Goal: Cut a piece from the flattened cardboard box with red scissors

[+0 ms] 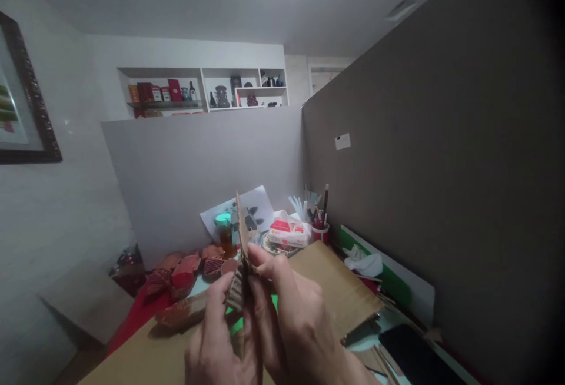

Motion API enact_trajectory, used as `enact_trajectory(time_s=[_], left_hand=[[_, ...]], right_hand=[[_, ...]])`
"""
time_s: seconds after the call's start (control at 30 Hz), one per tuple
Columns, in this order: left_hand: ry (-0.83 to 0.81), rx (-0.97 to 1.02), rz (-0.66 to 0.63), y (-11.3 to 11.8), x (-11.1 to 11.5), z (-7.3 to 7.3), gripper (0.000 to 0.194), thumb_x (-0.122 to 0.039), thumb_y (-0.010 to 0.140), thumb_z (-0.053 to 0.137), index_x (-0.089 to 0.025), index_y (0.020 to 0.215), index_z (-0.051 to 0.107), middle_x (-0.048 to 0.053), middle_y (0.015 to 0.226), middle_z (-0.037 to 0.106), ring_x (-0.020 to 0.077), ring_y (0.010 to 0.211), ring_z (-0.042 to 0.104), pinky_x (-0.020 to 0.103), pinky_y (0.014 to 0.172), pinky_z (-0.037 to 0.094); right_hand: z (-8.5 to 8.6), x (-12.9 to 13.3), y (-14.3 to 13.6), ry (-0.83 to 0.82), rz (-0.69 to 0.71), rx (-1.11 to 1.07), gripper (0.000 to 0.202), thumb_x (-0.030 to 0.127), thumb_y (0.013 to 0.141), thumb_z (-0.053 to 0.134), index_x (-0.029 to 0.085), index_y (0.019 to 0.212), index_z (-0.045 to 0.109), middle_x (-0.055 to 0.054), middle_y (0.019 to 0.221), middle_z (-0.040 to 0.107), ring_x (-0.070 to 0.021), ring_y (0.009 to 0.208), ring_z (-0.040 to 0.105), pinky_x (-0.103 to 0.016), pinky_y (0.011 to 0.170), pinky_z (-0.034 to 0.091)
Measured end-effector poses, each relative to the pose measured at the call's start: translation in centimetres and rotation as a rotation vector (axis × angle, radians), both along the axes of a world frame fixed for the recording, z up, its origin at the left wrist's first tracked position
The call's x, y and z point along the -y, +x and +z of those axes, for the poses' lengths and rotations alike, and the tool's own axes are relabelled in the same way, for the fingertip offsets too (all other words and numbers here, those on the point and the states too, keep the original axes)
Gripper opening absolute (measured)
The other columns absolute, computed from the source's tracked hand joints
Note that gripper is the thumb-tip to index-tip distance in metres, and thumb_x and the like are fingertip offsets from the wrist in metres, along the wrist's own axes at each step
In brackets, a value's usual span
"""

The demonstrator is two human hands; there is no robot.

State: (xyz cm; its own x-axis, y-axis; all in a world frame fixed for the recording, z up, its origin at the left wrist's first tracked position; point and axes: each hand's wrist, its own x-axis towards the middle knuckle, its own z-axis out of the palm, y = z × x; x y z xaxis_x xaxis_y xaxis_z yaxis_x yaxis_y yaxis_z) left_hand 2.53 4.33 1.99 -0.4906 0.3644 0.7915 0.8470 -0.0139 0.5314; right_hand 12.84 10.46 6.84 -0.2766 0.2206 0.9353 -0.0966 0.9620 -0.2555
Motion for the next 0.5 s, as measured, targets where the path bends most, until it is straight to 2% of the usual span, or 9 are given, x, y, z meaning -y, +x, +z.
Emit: enact_trajectory(time_s=[0.13,0.2,0.37,0.5], left_hand=[[0.039,-0.247,0.142,0.4,0.5,0.5,0.02,-0.033,0.1,0.046,-0.024,0.112,0.059,0.001,0.068,0.072,0.0212,0.05,0.067,0.028,0.05,0.05],[0.057,-0.393,0.194,0.3,0.6,0.8,0.016,-0.028,0.101,0.047,-0.02,0.107,0.059,0.001,0.065,0.071,0.0184,0.044,0.064,0.026,0.048,0.048],[0.095,-0.613,0.224,-0.5,0.6,1.4,0.014,-0.022,0.099,0.052,-0.012,0.101,0.062,0.006,0.066,0.074,0.0153,0.047,0.067,0.021,0.05,0.05],[0.136,-0.632,0.243,-0.9,0.6,0.9,0.016,-0.024,0.1,0.054,-0.011,0.095,0.063,0.008,0.066,0.073,0.0149,0.048,0.066,0.022,0.054,0.05]], right_hand=[[0.7,0.4,0.1,-0.113,-0.002,-0.016,0.014,0.011,0.097,0.042,0.014,0.103,0.055,-0.009,0.084,0.068,-0.0184,0.07,0.068,-0.027,0.059,0.05],[1.0,0.5,0.2,-0.176,-0.004,0.001,0.013,0.013,0.097,0.041,0.015,0.099,0.054,-0.008,0.084,0.068,-0.0174,0.068,0.067,-0.026,0.057,0.048],[1.3,0.4,0.5,-0.298,0.004,0.065,0.014,0.017,0.097,0.041,0.017,0.094,0.054,-0.009,0.09,0.071,-0.0169,0.066,0.065,-0.026,0.057,0.048],[1.2,0.4,0.6,-0.335,-0.016,0.047,0.016,0.02,0.097,0.042,0.018,0.1,0.058,-0.004,0.086,0.072,-0.0176,0.069,0.067,-0.027,0.059,0.047]])
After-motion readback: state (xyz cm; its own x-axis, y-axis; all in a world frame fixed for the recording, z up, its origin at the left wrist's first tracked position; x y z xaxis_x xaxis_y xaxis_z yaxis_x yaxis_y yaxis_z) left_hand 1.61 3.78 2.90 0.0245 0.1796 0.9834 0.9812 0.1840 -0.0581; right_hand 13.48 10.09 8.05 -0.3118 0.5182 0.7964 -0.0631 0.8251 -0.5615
